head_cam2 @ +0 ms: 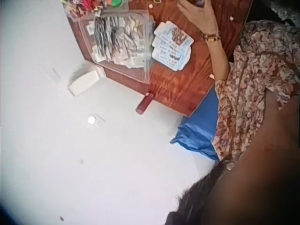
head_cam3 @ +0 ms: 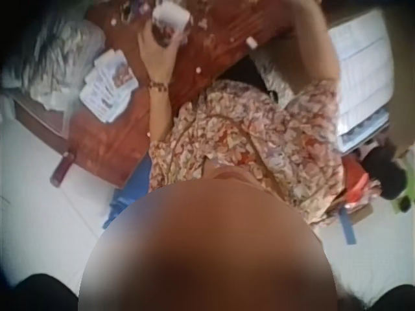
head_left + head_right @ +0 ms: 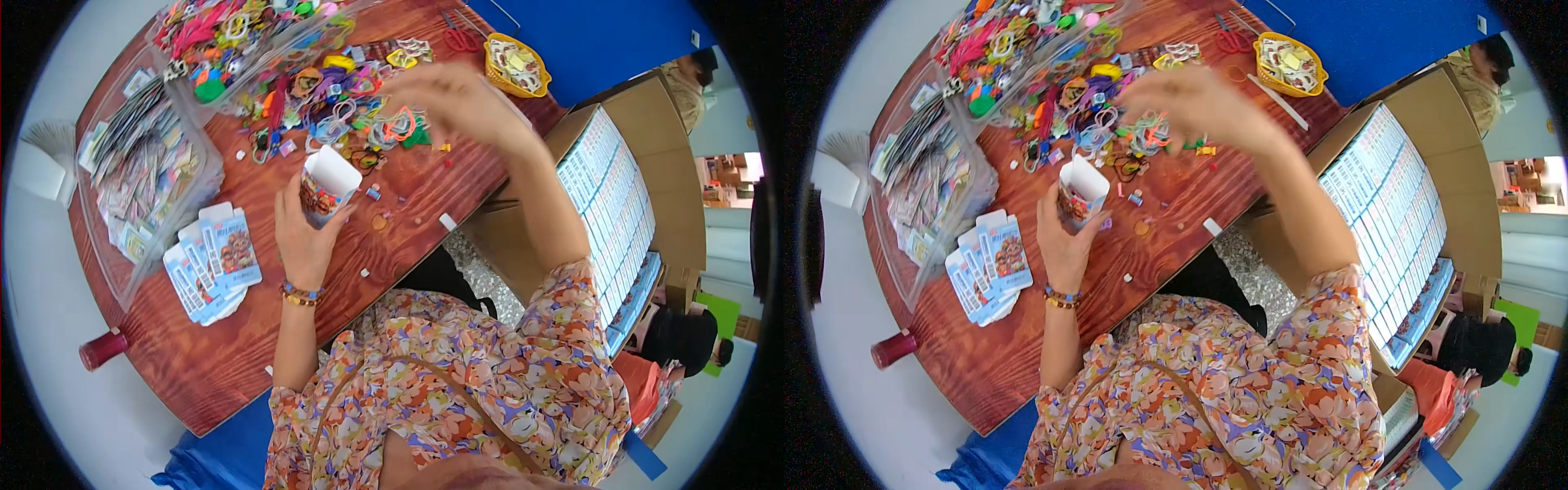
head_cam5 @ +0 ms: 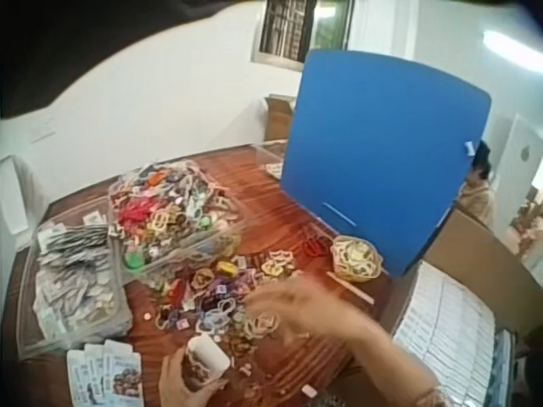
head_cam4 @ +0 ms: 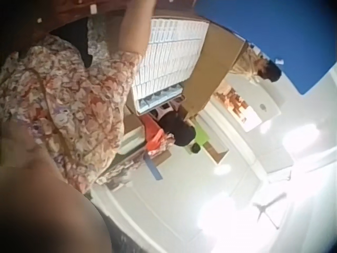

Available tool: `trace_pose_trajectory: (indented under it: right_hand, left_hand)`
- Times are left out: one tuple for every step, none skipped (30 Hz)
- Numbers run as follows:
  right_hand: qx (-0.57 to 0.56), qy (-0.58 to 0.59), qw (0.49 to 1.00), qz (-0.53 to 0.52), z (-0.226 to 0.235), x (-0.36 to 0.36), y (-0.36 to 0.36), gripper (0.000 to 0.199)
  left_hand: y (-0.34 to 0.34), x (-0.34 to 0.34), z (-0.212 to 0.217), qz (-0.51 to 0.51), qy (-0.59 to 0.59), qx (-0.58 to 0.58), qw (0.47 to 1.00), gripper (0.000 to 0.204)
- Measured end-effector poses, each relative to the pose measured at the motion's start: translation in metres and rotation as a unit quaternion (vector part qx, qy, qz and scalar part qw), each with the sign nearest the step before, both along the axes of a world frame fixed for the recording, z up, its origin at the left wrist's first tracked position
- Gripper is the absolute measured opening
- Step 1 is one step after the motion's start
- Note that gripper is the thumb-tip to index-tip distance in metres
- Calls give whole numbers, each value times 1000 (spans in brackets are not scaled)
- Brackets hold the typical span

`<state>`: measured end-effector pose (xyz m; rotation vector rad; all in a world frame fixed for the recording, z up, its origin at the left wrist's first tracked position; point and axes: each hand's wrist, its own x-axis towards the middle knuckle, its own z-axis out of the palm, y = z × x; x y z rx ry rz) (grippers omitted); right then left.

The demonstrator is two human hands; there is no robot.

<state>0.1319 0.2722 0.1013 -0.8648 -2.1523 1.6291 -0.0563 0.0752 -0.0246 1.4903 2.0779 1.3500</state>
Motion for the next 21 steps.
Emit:
trace_pose_trajectory:
  right_hand:
    - [35, -28, 996, -77, -6, 18, 30, 25]
    - [128, -27, 983, -130, -18, 40, 67, 23]
    - [211, -127, 952, -184, -28, 74, 106, 22]
    - [256, -207, 916, -231, -43, 107, 138, 24]
    - [246, -293, 883, -272, -57, 135, 165, 26]
    - [232, -374, 843, -308, -69, 155, 184, 29]
    - [234, -373, 843, -309, -81, 169, 197, 29]
    - [263, -476, 786, -293, -88, 175, 201, 31]
    - [288, -572, 718, -274, -95, 182, 207, 33]
    - [287, -572, 717, -277, -99, 191, 213, 33]
    - [299, -592, 711, -233, -100, 190, 211, 34]
    - [309, -611, 704, -190, -100, 191, 209, 35]
    - [306, -611, 705, -190, -99, 193, 207, 35]
    - [304, -582, 726, -206, -95, 192, 205, 34]
    - [301, -552, 746, -222, -92, 192, 203, 33]
    - [299, -552, 746, -222, -90, 194, 201, 33]
    - [303, -523, 755, -254, -89, 196, 200, 31]
    - [306, -493, 762, -286, -87, 197, 199, 28]
    - [305, -493, 763, -286, -84, 199, 198, 28]
    - [259, -444, 808, -289, -81, 203, 198, 26]
    - [212, -392, 847, -289, -80, 205, 197, 24]
  left_hand:
    - [1, 2, 1, -7, 0, 4, 1000, 75]
    - [3, 3, 3, -14, -14, -5, 1000, 75]
    - [5, 6, 5, -26, -32, -11, 999, 76]
    - [6, 9, 4, -29, -33, -21, 999, 75]
    - [8, 10, 3, -34, -34, -18, 999, 75]
    - [8, 10, 5, -40, -31, -19, 999, 75]
    - [8, 11, 5, -45, -28, -20, 998, 76]
    - [6, 12, 8, -47, -41, -20, 998, 76]
    - [6, 12, 6, -48, -40, -19, 998, 76]
    - [7, 11, 4, -42, -21, -13, 999, 75]
    - [7, 11, 2, -35, 0, -11, 999, 75]
    - [8, 12, 3, -34, -25, -28, 999, 76]
    - [10, 14, 3, -36, -24, -30, 999, 76]
    - [13, 15, 4, -44, -31, -35, 998, 77]
    - [15, 17, 4, -53, -38, -39, 997, 77]
    - [17, 19, 4, -54, -37, -41, 997, 77]
    - [19, 21, 4, -65, -29, -32, 997, 78]
    - [20, 23, 3, -76, -21, -23, 997, 78]
    - [21, 24, 4, -76, -20, -24, 997, 78]
    - [22, 25, 6, -80, -6, -22, 997, 79]
    - [22, 26, 7, -83, 9, -21, 996, 79]
